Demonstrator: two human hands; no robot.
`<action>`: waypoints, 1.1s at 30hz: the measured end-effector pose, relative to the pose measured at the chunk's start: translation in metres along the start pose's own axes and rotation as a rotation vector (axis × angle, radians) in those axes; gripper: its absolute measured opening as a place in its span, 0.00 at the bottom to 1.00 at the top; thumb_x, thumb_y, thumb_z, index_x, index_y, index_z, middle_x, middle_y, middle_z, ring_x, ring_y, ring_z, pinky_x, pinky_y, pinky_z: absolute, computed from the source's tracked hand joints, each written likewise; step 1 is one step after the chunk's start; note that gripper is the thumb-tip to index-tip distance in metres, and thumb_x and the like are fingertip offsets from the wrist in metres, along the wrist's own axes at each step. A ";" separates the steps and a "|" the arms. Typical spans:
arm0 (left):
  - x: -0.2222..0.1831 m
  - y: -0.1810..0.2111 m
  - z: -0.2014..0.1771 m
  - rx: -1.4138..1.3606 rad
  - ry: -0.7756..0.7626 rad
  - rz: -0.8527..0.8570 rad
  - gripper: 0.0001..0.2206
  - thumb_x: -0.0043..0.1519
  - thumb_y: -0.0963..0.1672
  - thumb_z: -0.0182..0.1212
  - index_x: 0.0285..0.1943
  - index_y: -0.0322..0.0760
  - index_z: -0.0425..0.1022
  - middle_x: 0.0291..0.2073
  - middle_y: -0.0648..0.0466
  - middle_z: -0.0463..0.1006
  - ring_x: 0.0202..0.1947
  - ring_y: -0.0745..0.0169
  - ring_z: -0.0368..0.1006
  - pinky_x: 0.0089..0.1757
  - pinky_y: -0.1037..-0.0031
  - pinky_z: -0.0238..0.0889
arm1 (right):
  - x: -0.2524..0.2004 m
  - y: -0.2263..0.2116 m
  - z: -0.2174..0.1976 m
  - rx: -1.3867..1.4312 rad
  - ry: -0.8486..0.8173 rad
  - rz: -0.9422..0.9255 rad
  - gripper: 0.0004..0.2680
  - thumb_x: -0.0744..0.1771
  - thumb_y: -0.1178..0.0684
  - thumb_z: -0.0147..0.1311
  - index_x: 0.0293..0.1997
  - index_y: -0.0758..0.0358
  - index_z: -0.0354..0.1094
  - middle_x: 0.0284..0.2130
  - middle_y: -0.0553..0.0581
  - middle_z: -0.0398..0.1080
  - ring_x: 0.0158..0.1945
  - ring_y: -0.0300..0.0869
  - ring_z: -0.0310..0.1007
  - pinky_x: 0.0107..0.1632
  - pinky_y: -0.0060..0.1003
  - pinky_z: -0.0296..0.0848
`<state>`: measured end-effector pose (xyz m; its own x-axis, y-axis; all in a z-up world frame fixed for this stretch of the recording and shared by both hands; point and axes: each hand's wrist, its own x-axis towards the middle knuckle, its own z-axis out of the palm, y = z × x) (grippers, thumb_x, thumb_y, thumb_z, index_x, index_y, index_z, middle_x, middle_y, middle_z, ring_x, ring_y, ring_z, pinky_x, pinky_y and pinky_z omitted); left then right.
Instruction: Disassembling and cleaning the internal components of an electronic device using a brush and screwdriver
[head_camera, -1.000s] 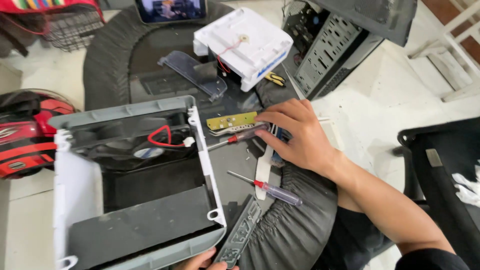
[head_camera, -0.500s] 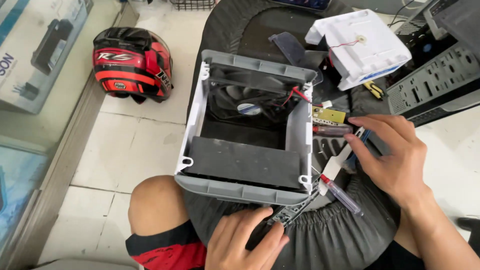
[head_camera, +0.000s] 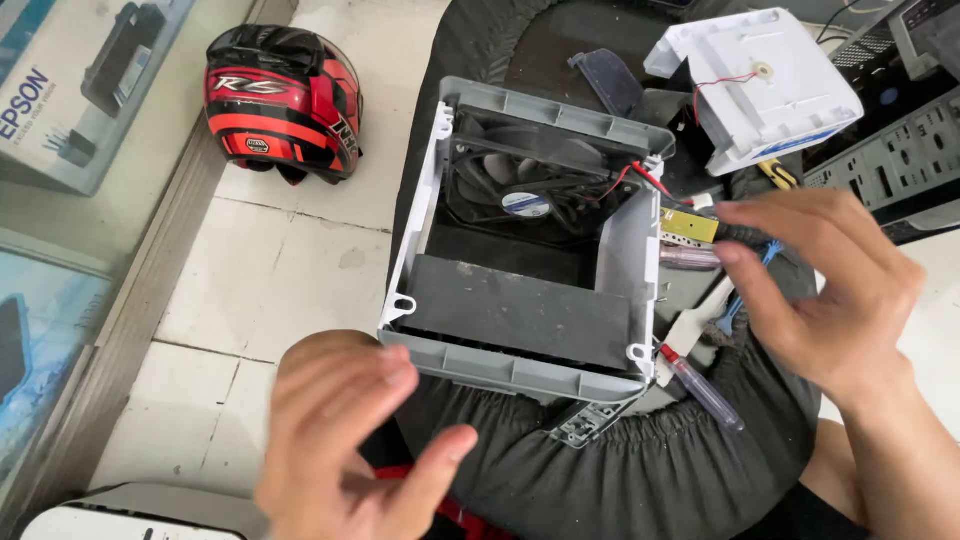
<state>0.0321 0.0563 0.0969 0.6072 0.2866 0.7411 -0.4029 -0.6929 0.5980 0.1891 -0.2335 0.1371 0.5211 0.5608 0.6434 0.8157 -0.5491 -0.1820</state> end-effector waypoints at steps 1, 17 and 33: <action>0.010 0.004 -0.006 -0.004 -0.018 -0.017 0.22 0.54 0.49 0.73 0.53 0.36 0.73 0.47 0.49 0.80 0.51 0.53 0.78 0.56 0.69 0.78 | 0.010 -0.003 -0.002 0.005 0.004 -0.019 0.04 0.72 0.67 0.60 0.48 0.82 0.75 0.44 0.73 0.76 0.48 0.60 0.76 0.55 0.48 0.73; 0.162 -0.047 0.025 0.131 -0.429 0.318 0.06 0.63 0.39 0.63 0.47 0.39 0.79 0.48 0.55 0.76 0.41 0.47 0.71 0.43 0.61 0.65 | 0.079 -0.038 0.010 0.072 -0.144 0.181 0.04 0.68 0.67 0.64 0.46 0.69 0.78 0.42 0.61 0.73 0.37 0.43 0.71 0.46 0.34 0.70; 0.163 -0.056 0.051 0.035 -0.468 0.224 0.08 0.59 0.35 0.58 0.45 0.35 0.72 0.50 0.51 0.71 0.46 0.52 0.71 0.49 0.64 0.65 | 0.084 -0.026 0.021 0.000 -0.156 0.229 0.06 0.69 0.70 0.64 0.44 0.66 0.77 0.43 0.60 0.74 0.35 0.42 0.68 0.40 0.33 0.69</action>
<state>0.1888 0.1084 0.1685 0.7531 -0.1924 0.6292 -0.5397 -0.7275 0.4235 0.2167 -0.1593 0.1805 0.7240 0.5107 0.4637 0.6725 -0.6724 -0.3093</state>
